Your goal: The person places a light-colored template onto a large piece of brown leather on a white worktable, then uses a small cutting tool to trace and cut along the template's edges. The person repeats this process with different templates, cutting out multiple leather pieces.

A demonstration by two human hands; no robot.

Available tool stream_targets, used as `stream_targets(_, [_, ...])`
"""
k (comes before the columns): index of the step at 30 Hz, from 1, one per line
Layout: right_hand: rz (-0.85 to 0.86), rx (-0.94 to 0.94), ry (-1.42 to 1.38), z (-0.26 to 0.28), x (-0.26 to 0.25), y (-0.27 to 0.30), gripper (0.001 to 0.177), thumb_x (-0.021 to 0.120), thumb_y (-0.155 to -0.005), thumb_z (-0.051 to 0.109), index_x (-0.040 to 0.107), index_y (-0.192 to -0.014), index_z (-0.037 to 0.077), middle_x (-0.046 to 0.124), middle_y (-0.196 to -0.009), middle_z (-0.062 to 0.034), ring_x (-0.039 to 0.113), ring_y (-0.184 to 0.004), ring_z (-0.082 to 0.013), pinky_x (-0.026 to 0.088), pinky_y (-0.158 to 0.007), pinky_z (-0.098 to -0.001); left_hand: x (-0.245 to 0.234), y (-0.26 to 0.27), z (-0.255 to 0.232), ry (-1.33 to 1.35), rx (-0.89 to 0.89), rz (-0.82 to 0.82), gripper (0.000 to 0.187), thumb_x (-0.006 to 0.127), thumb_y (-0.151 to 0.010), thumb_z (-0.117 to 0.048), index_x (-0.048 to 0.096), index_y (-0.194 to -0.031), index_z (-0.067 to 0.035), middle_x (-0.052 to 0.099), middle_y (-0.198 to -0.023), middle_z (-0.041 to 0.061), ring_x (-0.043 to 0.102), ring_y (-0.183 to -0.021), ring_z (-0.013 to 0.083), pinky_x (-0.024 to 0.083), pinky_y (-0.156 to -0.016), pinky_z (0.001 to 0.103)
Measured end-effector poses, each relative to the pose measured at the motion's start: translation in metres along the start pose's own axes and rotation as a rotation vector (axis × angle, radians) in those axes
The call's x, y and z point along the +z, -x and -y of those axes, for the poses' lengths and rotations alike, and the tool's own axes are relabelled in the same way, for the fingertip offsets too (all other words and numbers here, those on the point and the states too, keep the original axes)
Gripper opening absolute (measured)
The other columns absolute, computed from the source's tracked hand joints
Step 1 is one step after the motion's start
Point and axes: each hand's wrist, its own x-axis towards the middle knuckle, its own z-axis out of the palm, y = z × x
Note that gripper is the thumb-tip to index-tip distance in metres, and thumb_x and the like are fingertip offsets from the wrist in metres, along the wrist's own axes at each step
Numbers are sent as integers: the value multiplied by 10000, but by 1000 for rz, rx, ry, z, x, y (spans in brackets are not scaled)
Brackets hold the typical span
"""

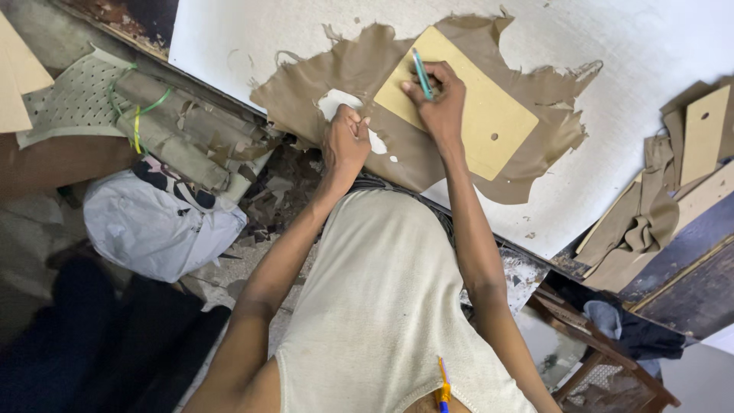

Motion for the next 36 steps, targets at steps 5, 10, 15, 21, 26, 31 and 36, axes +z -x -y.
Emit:
stream_targets(5, [-357, 117, 173, -15, -59, 81, 178, 800, -917, 64, 724, -1059, -13, 720, -1011, -79, 643, -892, -159, 515, -840, -297, -4, 5, -6, 51, 365, -61, 145, 581, -986, 51, 580, -1129, 27, 595, -1123, 191, 622, -1065, 358, 506, -915, 463])
stream_targets(10, [-598, 203, 284, -34, -92, 155, 191, 801, -935, 59, 721, -1098, -3, 671, -1049, -86, 620, -927, -179, 516, -860, -312, 15, -13, -13, -44, 488, 164, 299, 567, -973, 73, 586, -1272, 69, 568, -1370, 204, 564, -1254, 402, 473, -1080, 458])
stream_targets(15, [-696, 418, 271, -51, -82, 170, 283, 801, -865, 42, 746, -1142, 31, 706, -1014, -59, 614, -820, -151, 538, -773, -311, 19, -21, -20, -165, 479, 268, 323, 597, -978, 65, 620, -1295, 121, 536, -1430, 226, 511, -1294, 419, 440, -1105, 471])
stream_targets(21, [-771, 273, -204, -40, -91, 168, 323, 825, -883, 10, 702, -1178, 53, 758, -1077, -60, 702, -954, -94, 589, -857, -232, 17, -16, -41, -299, 482, 267, 307, 650, -961, 69, 673, -1262, 129, 517, -1425, 241, 518, -1249, 416, 445, -1069, 487])
stream_targets(26, [-595, 349, -57, 27, -64, 184, 245, 867, -820, -30, 769, -1029, 51, 764, -1062, -95, 523, -555, -100, 413, -459, -223, 17, -12, -49, -344, 489, 289, 296, 669, -967, 87, 669, -1259, 132, 505, -1428, 240, 516, -1254, 410, 456, -1073, 477])
stream_targets(31, [-682, 208, -80, 17, -75, 172, 226, 784, -895, -41, 741, -1091, 63, 711, -1136, -74, 714, -915, -111, 612, -768, -241, 23, -11, -44, -366, 503, 242, 305, 688, -955, 81, 680, -1258, 115, 493, -1499, 249, 513, -1297, 400, 452, -1099, 462])
stream_targets(36, [-588, 477, -16, -37, -115, 171, 212, 793, -920, -40, 763, -1111, 46, 758, -1039, -102, 683, -837, -120, 532, -739, -257, 24, -10, -37, -347, 503, 221, 307, 702, -970, 68, 682, -1274, 105, 493, -1529, 238, 511, -1317, 390, 456, -1113, 449])
